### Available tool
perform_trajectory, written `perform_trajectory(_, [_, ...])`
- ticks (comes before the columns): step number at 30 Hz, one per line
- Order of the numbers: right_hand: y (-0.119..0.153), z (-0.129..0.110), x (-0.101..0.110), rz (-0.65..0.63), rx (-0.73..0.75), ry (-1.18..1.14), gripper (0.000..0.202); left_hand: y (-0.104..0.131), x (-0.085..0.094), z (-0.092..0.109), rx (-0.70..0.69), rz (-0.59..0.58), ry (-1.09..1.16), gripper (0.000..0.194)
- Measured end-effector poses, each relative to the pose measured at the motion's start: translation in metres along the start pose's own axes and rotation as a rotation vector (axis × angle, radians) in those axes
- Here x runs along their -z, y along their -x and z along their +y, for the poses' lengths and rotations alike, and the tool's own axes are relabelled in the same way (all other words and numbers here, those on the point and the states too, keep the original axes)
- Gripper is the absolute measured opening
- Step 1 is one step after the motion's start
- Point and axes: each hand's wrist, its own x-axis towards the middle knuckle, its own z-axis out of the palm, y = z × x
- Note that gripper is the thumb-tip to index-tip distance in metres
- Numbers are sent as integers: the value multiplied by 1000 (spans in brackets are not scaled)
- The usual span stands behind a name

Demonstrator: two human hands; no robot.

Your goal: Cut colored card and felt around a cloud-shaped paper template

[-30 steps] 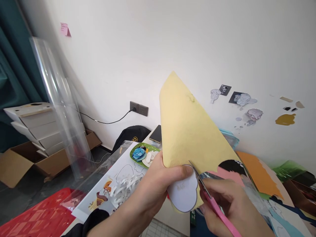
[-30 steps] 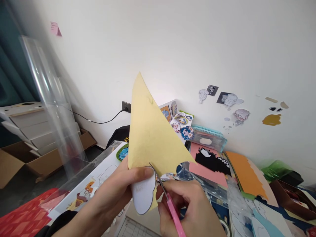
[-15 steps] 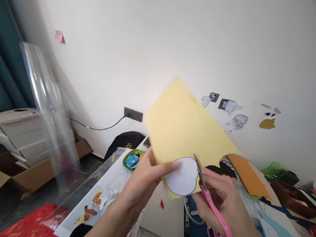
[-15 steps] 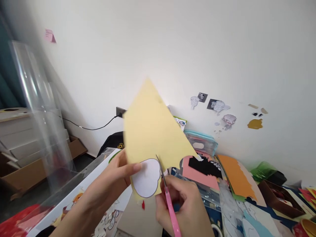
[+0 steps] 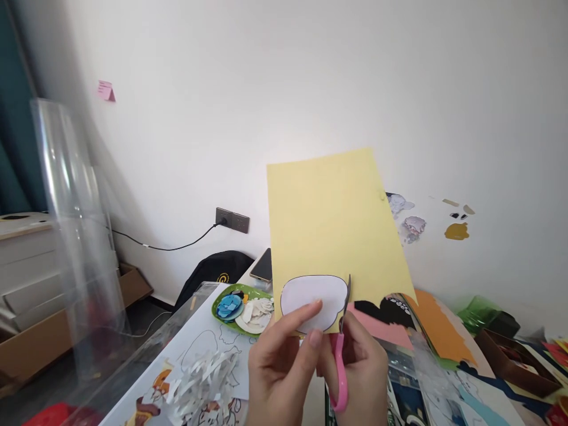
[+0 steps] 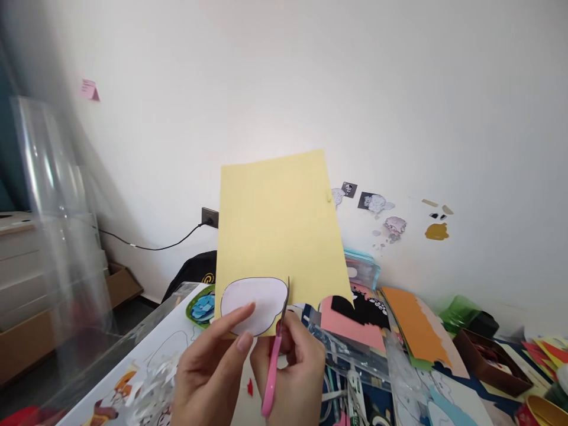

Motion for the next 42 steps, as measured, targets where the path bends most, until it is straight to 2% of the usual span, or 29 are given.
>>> perform_trajectory(4, [6, -1, -12, 106, 70, 90, 10, -6, 3, -5, 27, 126, 29, 26])
perform_trajectory(8, [9, 7, -18, 121, 188, 140, 15, -13, 11, -10, -13, 200, 35, 18])
perform_trajectory(11, [9, 14, -19, 77, 200, 148, 17, -17, 15, -7, 5, 209, 37, 17])
perform_trajectory(14, [10, 14, -20, 16, 180, 162, 19, -19, 14, 1, 12, 153, -5, 18])
perform_trajectory(20, [9, 9, -17, -116, 160, 162, 10, -20, 10, 8, 102, 103, -54, 25])
perform_trajectory(23, [11, 9, -16, -147, 96, 130, 17, -19, 10, 10, 179, 74, -40, 31])
perform_trajectory(27, [14, 7, -14, -289, -18, 27, 18, -17, 7, 17, 216, 92, -18, 27])
perform_trajectory(32, [17, -2, -17, -147, -50, -44, 20, -17, 8, 21, 183, 69, -69, 24])
perform_trajectory(42, [16, -10, -17, -57, -95, 67, 23, -13, 7, 25, 153, 9, -298, 24])
